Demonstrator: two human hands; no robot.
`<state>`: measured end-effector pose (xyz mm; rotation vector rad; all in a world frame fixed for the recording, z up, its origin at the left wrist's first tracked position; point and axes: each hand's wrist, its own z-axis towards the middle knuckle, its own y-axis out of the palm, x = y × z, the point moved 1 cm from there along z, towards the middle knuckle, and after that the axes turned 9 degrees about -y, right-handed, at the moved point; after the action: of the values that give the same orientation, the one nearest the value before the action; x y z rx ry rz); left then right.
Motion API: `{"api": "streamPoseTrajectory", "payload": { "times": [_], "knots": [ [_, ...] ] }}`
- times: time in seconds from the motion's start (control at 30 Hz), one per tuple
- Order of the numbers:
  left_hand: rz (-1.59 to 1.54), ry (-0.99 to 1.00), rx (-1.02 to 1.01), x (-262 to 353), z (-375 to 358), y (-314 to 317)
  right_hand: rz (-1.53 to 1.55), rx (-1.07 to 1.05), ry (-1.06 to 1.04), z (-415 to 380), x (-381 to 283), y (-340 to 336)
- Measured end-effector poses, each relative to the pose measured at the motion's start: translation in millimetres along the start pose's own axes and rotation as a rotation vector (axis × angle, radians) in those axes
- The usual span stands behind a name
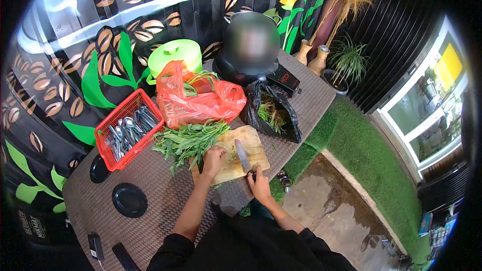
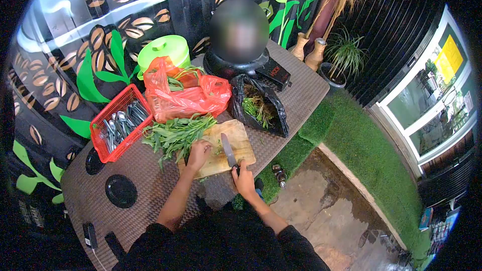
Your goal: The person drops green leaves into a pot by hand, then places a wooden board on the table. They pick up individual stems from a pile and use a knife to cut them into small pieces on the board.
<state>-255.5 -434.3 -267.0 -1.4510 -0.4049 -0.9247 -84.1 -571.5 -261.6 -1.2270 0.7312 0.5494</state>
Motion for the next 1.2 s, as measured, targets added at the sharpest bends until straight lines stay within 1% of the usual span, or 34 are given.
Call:
{"api": "streamPoseTrajectory", "payload": {
  "times": [0.13, 0.2, 0.23, 0.3, 0.33, 0.4, 0.43, 0.47, 0.5, 0.53, 0.6, 0.63, 0.7, 0.73, 0.8, 0.9, 0.97, 1.03, 1.07, 1.13, 1.17, 1.2],
  "knots": [
    [-0.109, -0.039, -0.079, 2, -5, 3, 0.026, -0.038, -0.023, 1, -3, -1],
    [-0.276, -0.135, -0.121, 3, -8, -2, 0.043, -0.095, -0.008, 4, 0, -6],
    [-0.276, -0.135, -0.123, 7, -9, -6, 0.043, -0.095, -0.006, 6, 2, -8],
    [-0.139, -0.183, -0.186, 14, -11, -14, 0.025, -0.066, -0.018, 9, 7, -11],
    [-0.137, -0.184, -0.188, 12, -10, -11, 0.053, -0.057, -0.115, 11, 10, -11],
    [-0.134, 0.06, 0.091, 8, -4, -3, 0.017, -0.043, -0.119, 9, 12, -8],
    [-0.135, 0.062, 0.088, 5, -1, 1, -0.019, -0.032, -0.125, 7, 11, -6],
    [-0.054, 0.146, 0.076, 2, 5, 4, -0.021, -0.03, -0.123, 3, 9, -3],
    [0.029, 0.228, 0.065, 1, 9, 5, -0.027, 0.025, -0.059, -2, 4, 1],
    [0.029, 0.229, 0.067, -1, 12, 5, -0.033, 0.08, 0.004, -6, 0, 4],
    [0.031, 0.216, -0.087, -4, 18, 6, -0.013, 0.107, 0.04, -9, -8, 9],
    [0.031, 0.217, -0.089, -4, 18, 6, 0.009, 0.135, 0.08, -10, -10, 12],
    [-0.041, 0.097, -0.133, -4, 17, 6, 0.007, 0.119, 0.093, -10, -13, 17],
    [-0.042, 0.1, -0.14, -2, 15, 6, 0.015, 0.137, 0.057, -10, -15, 20],
    [-0.113, -0.001, -0.115, -3, 10, 7, 0.022, 0.155, 0.023, -10, -20, 26],
    [-0.193, -0.056, -0.128, -11, 5, 11, 0.224, 0.03, 0.19, -12, -26, 34],
    [-0.194, -0.098, -0.122, -19, 2, 18, 0.257, 0.046, 0.172, -12, -21, 42],
    [-0.195, -0.137, -0.117, -11, -1, 15, 0.205, 0.147, -0.041, -10, -17, 47],
    [-0.245, -0.158, -0.08, -7, -5, 15, 0.204, 0.148, -0.041, -12, -14, 49],
    [-0.297, -0.176, -0.044, 4, -9, 12, 0.394, 0.049, 0.084, -11, -31, 39],
    [-0.281, -0.181, -0.01, 9, -10, 10, 0.393, 0.051, 0.084, -10, -28, 38],
    [-0.265, -0.186, 0.024, 12, -11, 8, 0.498, 0.034, 0.096, -9, -24, 39]
  ]
}}
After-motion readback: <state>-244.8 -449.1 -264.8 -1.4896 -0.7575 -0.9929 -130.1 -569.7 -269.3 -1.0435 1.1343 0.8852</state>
